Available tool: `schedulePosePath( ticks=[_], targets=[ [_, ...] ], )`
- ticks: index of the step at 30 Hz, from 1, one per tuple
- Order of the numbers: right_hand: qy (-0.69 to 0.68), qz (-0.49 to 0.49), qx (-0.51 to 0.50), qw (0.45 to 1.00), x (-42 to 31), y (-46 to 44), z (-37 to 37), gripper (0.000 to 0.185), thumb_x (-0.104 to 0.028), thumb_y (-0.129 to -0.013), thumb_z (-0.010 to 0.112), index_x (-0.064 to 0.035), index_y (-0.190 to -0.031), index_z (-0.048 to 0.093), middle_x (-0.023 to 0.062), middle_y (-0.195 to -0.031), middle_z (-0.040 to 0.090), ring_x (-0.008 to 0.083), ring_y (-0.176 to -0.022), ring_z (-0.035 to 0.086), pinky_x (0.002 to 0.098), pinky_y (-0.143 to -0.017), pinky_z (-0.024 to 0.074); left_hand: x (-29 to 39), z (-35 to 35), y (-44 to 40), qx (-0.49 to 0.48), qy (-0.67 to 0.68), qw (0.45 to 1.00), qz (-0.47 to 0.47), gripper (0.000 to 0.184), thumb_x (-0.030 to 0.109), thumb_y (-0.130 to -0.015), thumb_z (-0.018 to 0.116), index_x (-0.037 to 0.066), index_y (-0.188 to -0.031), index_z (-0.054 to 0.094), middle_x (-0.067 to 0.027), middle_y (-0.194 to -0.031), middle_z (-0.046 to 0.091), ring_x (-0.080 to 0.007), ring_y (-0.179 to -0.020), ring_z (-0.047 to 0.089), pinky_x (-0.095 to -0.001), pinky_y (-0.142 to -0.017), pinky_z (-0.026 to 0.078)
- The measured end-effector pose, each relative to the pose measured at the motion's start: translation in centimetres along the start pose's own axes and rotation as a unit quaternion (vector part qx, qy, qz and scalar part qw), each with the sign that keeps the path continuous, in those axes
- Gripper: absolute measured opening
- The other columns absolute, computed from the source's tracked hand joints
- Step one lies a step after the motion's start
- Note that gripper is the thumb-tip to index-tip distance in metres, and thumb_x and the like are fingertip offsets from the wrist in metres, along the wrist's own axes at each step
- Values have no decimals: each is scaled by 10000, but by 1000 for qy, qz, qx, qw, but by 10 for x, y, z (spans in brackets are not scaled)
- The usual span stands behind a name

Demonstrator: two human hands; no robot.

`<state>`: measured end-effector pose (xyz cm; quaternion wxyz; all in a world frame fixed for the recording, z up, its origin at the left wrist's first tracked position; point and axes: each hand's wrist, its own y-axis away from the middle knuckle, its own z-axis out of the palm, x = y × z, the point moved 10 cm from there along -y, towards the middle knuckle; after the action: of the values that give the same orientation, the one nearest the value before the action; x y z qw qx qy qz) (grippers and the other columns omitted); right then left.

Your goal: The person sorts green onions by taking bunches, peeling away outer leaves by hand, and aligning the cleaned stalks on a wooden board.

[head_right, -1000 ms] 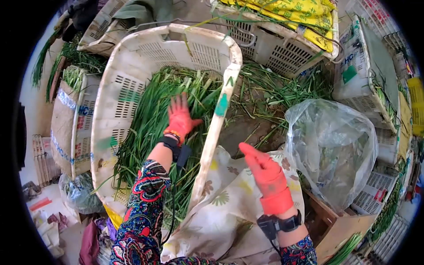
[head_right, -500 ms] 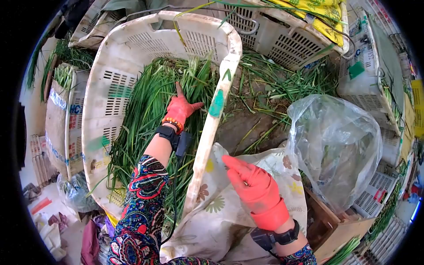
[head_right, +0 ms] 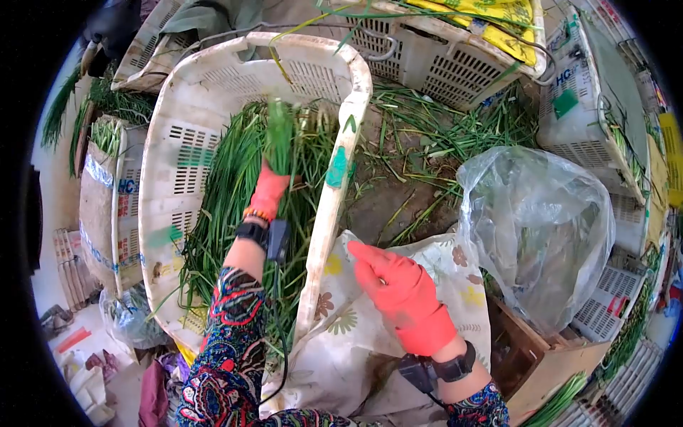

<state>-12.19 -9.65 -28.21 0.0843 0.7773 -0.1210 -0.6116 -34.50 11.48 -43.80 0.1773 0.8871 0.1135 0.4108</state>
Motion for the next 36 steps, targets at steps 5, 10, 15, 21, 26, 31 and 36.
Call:
schedulePosePath(
  ticks=[5,10,15,21,26,31,36],
  targets=[
    [-103,3,-17,995,-8,0,7,347,-54,-821,542,-89,-1167,539,44,-1087,583,125,-937,533,256,-806,411,20,-63,83,66,196,974,91,843,76,-589,768,31,-1284,294,-118,-1117,540,-198,-954,540,-297,-836,435],
    [-468,-39,0,883,-40,-34,17,567,-305,-847,509,-53,-1322,328,76,-1404,262,210,-1286,251,349,-1042,179,11,-103,146,106,175,965,162,595,105,-616,766,32,-1130,474,-75,-977,609,-175,-859,575,-300,-760,465],
    [-401,102,84,906,-38,-117,58,708,-536,-809,455,-20,-1285,366,107,-1345,332,212,-1217,327,332,-1018,202,36,-124,214,184,55,940,282,507,123,-590,789,25,-1021,542,-77,-958,609,-191,-819,581,-314,-749,466],
    [-504,201,-199,816,-27,-117,159,673,-625,-762,469,-60,-1116,561,94,-1032,605,192,-916,579,336,-835,452,10,-106,211,50,-29,976,210,612,264,-618,776,37,-1118,506,-117,-1055,581,-231,-934,576,-305,-796,461],
    [-694,93,-315,641,-127,-44,170,583,-510,-850,430,-102,-1267,423,81,-1252,473,215,-1109,479,323,-945,369,56,-108,218,-21,-184,931,313,648,326,-598,754,82,-1142,500,-101,-1094,556,-282,-1061,475,-401,-932,347],
    [-636,17,-274,721,-131,-25,171,582,-492,-869,402,-176,-1341,272,26,-1363,288,177,-1211,338,315,-1000,286,51,-100,231,-77,11,942,326,707,171,-592,775,56,-1202,437,-109,-1107,556,-243,-1021,529,-352,-848,445],
    [-621,-82,-275,729,-192,-19,166,611,-466,-882,395,-185,-1383,187,-1,-1418,210,158,-1263,272,310,-1038,226,68,-158,235,3,24,954,298,527,250,-690,696,51,-1142,512,-92,-1123,560,-235,-1018,532,-352,-887,404]
  ],
)
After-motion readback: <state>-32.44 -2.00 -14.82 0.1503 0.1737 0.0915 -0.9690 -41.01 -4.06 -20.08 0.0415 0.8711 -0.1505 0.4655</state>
